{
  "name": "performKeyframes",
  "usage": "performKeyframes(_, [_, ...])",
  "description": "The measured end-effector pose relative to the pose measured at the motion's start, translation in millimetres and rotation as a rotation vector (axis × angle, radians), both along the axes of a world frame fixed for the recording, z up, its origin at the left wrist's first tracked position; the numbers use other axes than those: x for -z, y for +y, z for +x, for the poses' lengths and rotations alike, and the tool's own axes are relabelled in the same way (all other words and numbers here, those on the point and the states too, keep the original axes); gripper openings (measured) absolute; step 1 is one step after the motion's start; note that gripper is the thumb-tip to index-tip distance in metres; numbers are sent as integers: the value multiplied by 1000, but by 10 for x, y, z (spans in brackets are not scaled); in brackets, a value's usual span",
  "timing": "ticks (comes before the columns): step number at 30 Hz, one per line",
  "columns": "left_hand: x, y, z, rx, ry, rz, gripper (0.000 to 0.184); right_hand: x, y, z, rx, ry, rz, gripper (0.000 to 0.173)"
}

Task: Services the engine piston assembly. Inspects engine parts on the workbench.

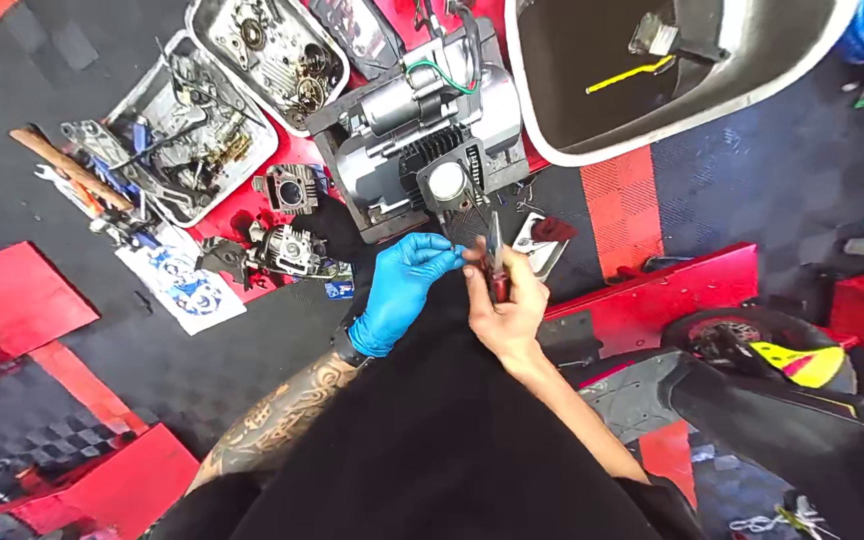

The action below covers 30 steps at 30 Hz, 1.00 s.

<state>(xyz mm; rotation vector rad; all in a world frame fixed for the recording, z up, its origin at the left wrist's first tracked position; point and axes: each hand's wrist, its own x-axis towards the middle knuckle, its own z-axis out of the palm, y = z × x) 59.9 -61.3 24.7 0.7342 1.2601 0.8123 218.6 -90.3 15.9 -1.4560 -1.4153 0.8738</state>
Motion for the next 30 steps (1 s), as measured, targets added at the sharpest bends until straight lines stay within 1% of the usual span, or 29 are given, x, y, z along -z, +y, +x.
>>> performKeyframes(1, [24, 2, -14, 0, -28, -14, 13, 5, 32, -57, 16, -28, -7, 29])
performKeyframes(3, [92, -2, -43, 3, -70, -23, 12, 18, 73, -125, 24, -90, -22, 29])
performKeyframes(6, [160, -10, -68, 28, -70, -8, 11, -3, 94, -169, 33, -150, -83, 28])
performKeyframes(8, [172, -4, -72, 31, -71, 7, 11, -24, 101, -200, 47, -152, -115, 26])
performKeyframes(12, [182, -12, -58, -8, -99, 47, 11, -54, 113, -246, 83, -133, -105, 25])
performKeyframes(16, [166, -13, -41, -63, -75, 104, 11, -107, 171, -253, 62, -136, -93, 26])
performKeyframes(22, [127, -12, -96, 3, -49, 160, 13, -135, 179, -277, 48, -203, -35, 27])
performKeyframes(25, [119, -27, -101, 17, -53, 159, 14, -103, 139, -287, 51, -289, 56, 26])
performKeyframes(27, [74, -36, -116, 34, -80, 174, 14, -88, 85, -252, 47, -322, 130, 25])
performKeyframes(30, [-77, -63, -189, 81, -175, 197, 16, -212, 18, -177, 4, -306, 212, 22])
